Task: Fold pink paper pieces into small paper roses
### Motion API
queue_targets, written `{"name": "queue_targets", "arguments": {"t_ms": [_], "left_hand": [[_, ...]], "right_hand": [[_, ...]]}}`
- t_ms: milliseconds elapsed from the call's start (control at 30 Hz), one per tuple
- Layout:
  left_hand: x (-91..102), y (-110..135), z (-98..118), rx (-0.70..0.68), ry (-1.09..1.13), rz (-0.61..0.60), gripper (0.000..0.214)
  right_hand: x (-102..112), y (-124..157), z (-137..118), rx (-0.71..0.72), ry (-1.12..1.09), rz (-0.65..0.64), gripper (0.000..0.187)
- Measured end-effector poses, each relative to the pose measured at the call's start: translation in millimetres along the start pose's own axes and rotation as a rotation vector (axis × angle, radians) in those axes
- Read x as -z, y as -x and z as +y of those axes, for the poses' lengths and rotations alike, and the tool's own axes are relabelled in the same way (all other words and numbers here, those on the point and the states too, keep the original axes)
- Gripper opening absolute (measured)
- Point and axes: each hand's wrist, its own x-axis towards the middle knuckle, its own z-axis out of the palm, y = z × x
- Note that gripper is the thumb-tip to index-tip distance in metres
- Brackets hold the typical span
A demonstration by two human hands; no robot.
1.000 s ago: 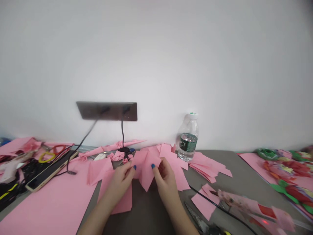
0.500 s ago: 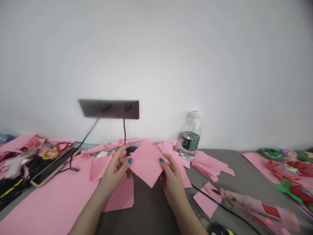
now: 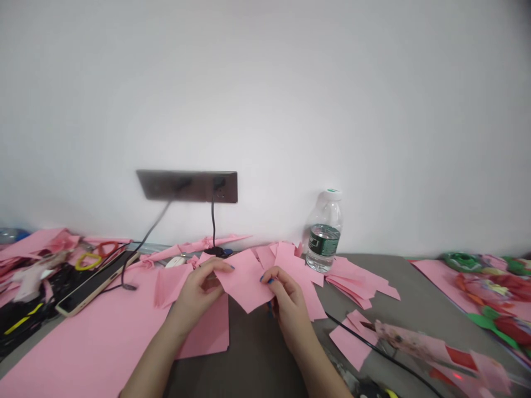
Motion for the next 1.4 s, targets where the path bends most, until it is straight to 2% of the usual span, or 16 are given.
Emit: {"name": "queue_targets", "arguments": {"t_ms": [67, 200, 333, 467, 567, 700, 833, 967, 1167, 1400], "left_hand": [[1.4, -2.3, 2.2, -0.013, 0.032, 0.050, 0.011], [4.7, -5.2, 7.6, 0.036, 0.156, 0.158, 0.002], [6.9, -5.2, 9.1, 0.079, 0.198, 0.161, 0.004], [3.2, -3.3, 8.8, 0.135, 0.142, 0.108, 0.008], [-2.3, -0.9, 9.4, 0.114, 0.002, 0.040, 0.009], [-8.2, 3.6, 9.7, 0.078, -0.145, -0.079, 0.009], [-10.1, 7.1, 12.6, 0.076, -0.167, -0.073, 0.011], [-11.8, 6.3, 20.0, 0.069, -0.073, -0.114, 0.013], [-13.8, 2.9, 20.7, 0.153, -0.056, -0.032, 0.012], [-13.4, 6.2, 25.9, 0.194, -0.103, -0.130, 0.038]], "right_hand": [[-1.1, 0.7, 1.0, 0.044, -0.037, -0.071, 0.020], [-5.1, 3.2, 2.0, 0.236, -0.071, -0.165, 0.025], [-7.0, 1.5, 0.4, 0.325, 0.020, -0.102, 0.019], [-2.8, -2.8, 0.6, 0.264, -0.020, -0.020, 0.022], [-0.3, -3.6, 2.5, 0.207, -0.071, 0.062, 0.027], [-1.4, -3.8, 2.2, 0.162, -0.187, 0.108, 0.055], [-1.8, -6.2, 3.2, 0.061, -0.245, 0.080, 0.035], [-1.1, -7.4, 6.6, -0.005, -0.203, 0.070, 0.035], [-3.3, -4.9, 2.6, 0.035, -0.149, 0.087, 0.037], [-3.6, -3.6, 1.8, 0.076, -0.055, 0.027, 0.029]]}}
